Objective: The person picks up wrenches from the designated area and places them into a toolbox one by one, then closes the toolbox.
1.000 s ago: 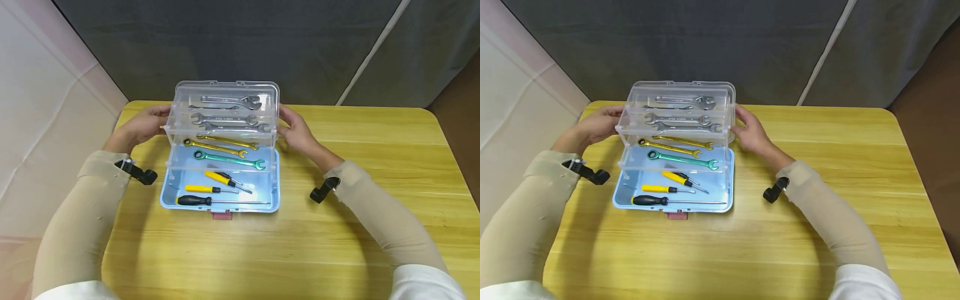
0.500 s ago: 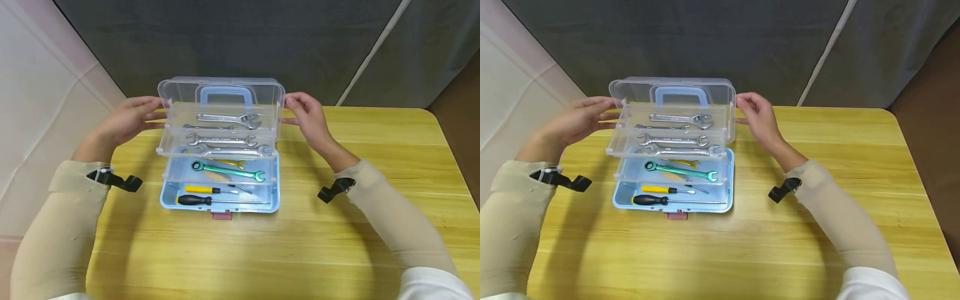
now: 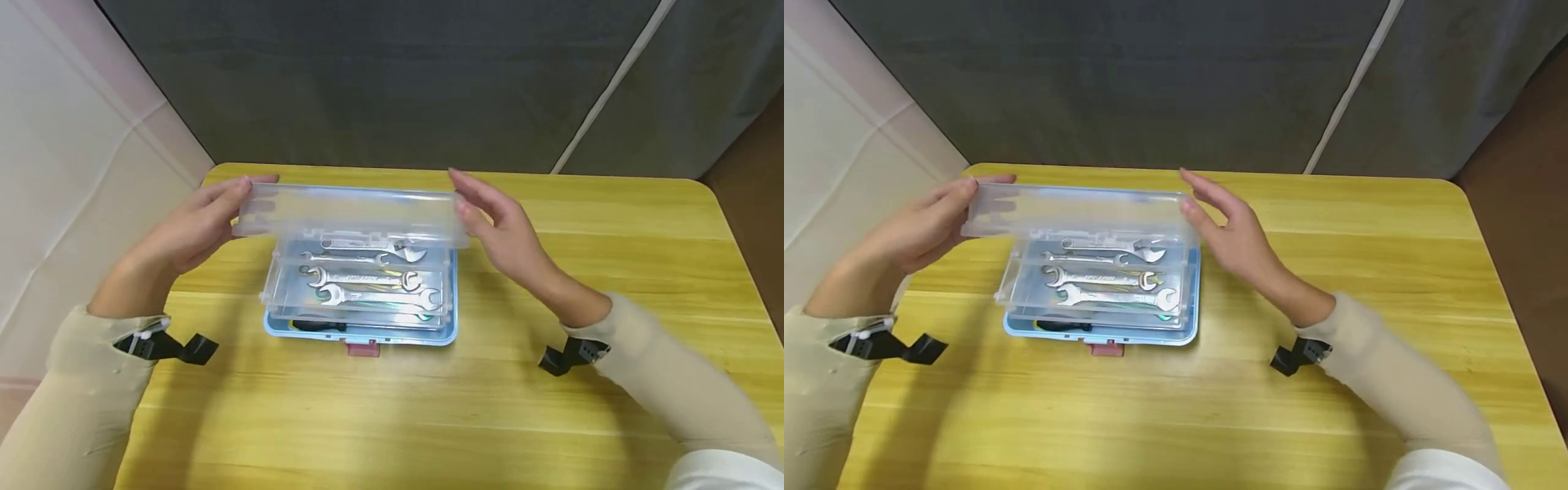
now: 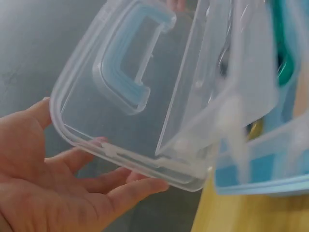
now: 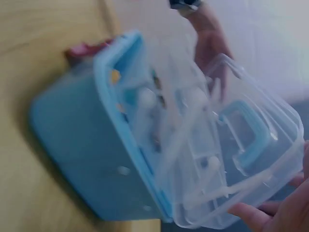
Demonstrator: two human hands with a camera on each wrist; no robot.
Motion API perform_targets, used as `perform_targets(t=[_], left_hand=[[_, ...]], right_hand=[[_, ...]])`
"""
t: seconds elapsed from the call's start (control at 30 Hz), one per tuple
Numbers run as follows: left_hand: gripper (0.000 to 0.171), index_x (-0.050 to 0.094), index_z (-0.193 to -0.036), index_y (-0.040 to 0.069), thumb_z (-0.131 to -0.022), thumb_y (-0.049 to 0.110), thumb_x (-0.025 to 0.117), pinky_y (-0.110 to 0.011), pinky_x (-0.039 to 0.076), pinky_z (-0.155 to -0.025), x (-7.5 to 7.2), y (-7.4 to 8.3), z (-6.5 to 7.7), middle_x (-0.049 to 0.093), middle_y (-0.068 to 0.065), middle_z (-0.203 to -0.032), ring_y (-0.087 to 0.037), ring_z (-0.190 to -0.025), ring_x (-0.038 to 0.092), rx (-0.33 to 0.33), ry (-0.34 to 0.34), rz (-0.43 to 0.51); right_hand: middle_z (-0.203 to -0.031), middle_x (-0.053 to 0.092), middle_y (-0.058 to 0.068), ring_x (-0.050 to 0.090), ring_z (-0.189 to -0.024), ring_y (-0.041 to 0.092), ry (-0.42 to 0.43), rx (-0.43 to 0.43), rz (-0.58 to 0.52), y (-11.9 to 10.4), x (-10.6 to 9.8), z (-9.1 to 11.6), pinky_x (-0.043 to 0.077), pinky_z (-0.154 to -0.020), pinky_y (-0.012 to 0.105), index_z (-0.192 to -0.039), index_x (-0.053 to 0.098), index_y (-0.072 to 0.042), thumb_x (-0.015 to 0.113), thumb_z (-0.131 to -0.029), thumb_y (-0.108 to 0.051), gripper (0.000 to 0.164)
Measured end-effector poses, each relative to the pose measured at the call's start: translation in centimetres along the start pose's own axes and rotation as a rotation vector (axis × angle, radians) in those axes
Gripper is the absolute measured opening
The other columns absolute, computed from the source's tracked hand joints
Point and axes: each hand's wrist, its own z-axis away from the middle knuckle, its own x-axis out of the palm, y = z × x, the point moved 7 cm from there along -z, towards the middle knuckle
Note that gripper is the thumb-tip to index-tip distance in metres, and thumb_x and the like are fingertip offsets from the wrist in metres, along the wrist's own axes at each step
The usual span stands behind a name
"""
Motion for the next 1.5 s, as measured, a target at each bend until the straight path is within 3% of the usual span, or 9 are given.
perform_targets(t=[0.13,0.3,0.43,0.53,0.67,0.8,0.97,1.2,1.5], left_hand=[[0.047,0.039,-0.154,0.001,-0.111,0.02,0.043,-0.018,0.052,-0.094,0.4,-0.6,1.8,0.053,-0.008,-0.141,-0.016,-0.117,0.058,0.091,0.021,-0.086],[0.047,0.043,-0.153,0.008,-0.107,0.007,0.051,-0.013,0.045,-0.099,0.7,-1.7,3.5,0.048,0.002,-0.15,-0.008,-0.128,0.051,0.159,-0.03,-0.261],[0.057,0.04,-0.153,0.004,-0.099,-0.008,0.058,-0.017,0.048,-0.099,1.4,-2.5,3.9,0.031,-0.003,-0.16,-0.009,-0.139,0.038,0.203,-0.145,-0.148],[0.072,0.032,-0.157,0.005,-0.094,-0.014,0.061,-0.025,0.055,-0.094,1.9,-3.2,4.1,0.021,-0.006,-0.162,-0.011,-0.137,0.042,0.165,-0.237,-0.054],[0.095,0.016,-0.163,0.012,-0.088,-0.018,0.066,-0.034,0.058,-0.092,2.6,-4.0,4.3,0.006,-0.01,-0.166,-0.009,-0.133,0.047,0.088,-0.34,-0.028],[0.108,0.007,-0.164,0.015,-0.084,-0.015,0.072,-0.029,0.054,-0.097,3.2,-4.2,4.4,-0.009,-0.012,-0.168,-0.004,-0.138,0.036,0.075,-0.396,-0.093],[0.113,0.004,-0.164,0.015,-0.082,-0.01,0.078,-0.018,0.044,-0.105,3.7,-4.1,4.5,-0.018,-0.008,-0.169,0.004,-0.145,0.016,0.097,-0.41,-0.156],[0.116,0.005,-0.164,0.015,-0.08,-0.007,0.081,-0.013,0.036,-0.109,3.9,-4.2,4.5,-0.02,-0.006,-0.169,-0.006,-0.153,-0.005,0.114,-0.405,-0.199],[0.116,0.003,-0.164,0.019,-0.081,-0.003,0.081,-0.011,0.033,-0.109,4.1,-4.6,4.4,-0.024,-0.004,-0.167,-0.018,-0.154,-0.007,0.096,-0.405,-0.22]], right_hand=[[-0.152,0.051,0.003,0.045,-0.141,0.013,-0.041,-0.118,-0.006,-0.2,0.9,1.9,0.054,-0.097,0.027,-0.14,0.06,-0.003,0.058,-0.103,-0.004,0.037],[-0.151,0.052,0.007,0.044,-0.142,0.021,-0.082,-0.296,0.103,0.4,1.4,3.8,0.05,-0.105,0.035,-0.132,0.066,-0.003,0.068,-0.096,-0.006,0.036],[-0.147,0.055,0.013,0.043,-0.142,0.031,-0.085,-0.468,0.196,0.8,1.7,4.9,0.038,-0.116,0.046,-0.128,0.069,-0.004,0.069,-0.1,-0.03,0.038],[-0.143,0.058,0.016,0.045,-0.139,0.035,-0.091,-0.579,0.226,0.9,2.0,5.6,0.036,-0.117,0.047,-0.124,0.073,-0.008,0.066,-0.099,-0.043,0.043],[-0.141,0.058,0.017,0.045,-0.137,0.037,-0.126,-0.679,0.23,1.1,2.6,6.6,0.041,-0.114,0.04,-0.121,0.075,-0.012,0.069,-0.097,-0.042,0.039],[-0.142,0.056,0.02,0.045,-0.137,0.039,-0.149,-0.732,0.252,1.4,3.1,7.3,0.049,-0.106,0.039,-0.119,0.075,-0.011,0.071,-0.096,-0.041,0.038],[-0.139,0.056,0.023,0.046,-0.135,0.041,-0.153,-0.774,0.275,1.9,3.3,7.8,0.048,-0.107,0.038,-0.118,0.075,-0.01,0.071,-0.096,-0.042,0.038],[-0.137,0.056,0.025,0.045,-0.135,0.042,-0.168,-0.783,0.295,2.2,3.5,8.0,0.044,-0.111,0.035,-0.116,0.075,-0.009,0.071,-0.095,-0.043,0.04],[-0.139,0.054,0.025,0.043,-0.138,0.041,-0.156,-0.778,0.309,2.7,3.6,8.3,0.042,-0.113,0.039,-0.118,0.075,-0.01,0.07,-0.096,-0.043,0.039]])
